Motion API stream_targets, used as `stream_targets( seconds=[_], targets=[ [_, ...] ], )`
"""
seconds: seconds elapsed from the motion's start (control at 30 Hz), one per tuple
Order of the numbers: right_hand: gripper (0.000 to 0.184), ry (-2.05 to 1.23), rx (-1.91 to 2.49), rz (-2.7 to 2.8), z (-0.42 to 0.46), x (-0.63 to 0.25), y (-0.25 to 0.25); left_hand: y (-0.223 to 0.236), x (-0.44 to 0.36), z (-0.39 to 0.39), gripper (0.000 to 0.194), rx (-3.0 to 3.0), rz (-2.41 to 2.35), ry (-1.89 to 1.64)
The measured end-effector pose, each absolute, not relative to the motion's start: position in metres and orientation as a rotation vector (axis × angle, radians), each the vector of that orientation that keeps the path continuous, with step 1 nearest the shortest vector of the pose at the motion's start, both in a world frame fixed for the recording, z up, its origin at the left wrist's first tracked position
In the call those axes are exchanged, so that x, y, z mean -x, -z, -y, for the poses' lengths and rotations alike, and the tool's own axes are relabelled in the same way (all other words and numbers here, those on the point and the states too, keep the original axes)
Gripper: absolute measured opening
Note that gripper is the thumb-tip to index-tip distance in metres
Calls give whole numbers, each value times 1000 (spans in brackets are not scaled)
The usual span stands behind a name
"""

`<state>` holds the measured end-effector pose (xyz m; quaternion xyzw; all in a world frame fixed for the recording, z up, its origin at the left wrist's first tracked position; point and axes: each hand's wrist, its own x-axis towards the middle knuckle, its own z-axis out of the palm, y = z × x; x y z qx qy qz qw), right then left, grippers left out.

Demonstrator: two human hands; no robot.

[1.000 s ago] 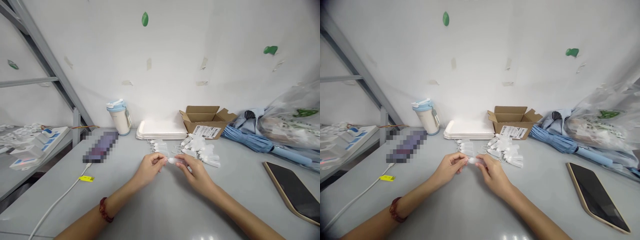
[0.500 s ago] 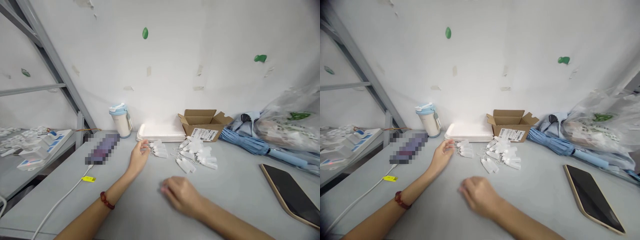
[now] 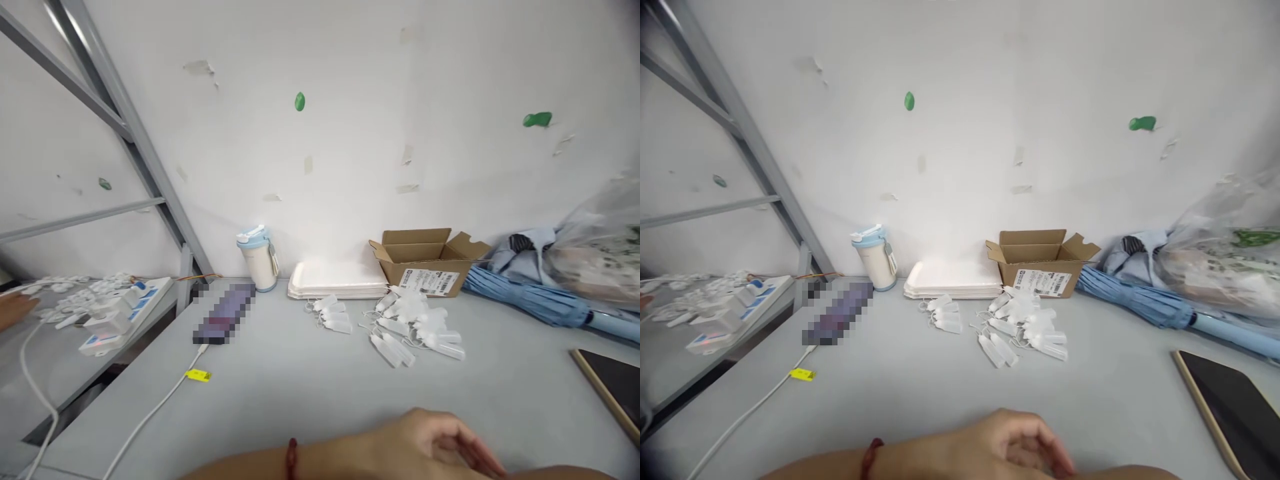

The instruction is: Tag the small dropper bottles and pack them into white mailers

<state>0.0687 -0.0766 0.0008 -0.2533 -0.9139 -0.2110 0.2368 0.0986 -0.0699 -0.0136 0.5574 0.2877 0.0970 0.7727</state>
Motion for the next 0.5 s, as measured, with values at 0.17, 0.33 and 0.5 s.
stream_targets(
  seconds=[0.17, 0.33, 0.5],
  targets=[
    [21, 403, 798, 2337, 77, -45, 21, 6, -92, 72, 43, -1119, -620, -251],
    [27, 212, 809, 1799, 72, -46, 48, 8, -87, 75, 35, -1102, -627, -248],
    [48, 465, 596, 1817, 51, -129, 41, 10, -43, 48, 18, -1064, -735, -420]
  ],
)
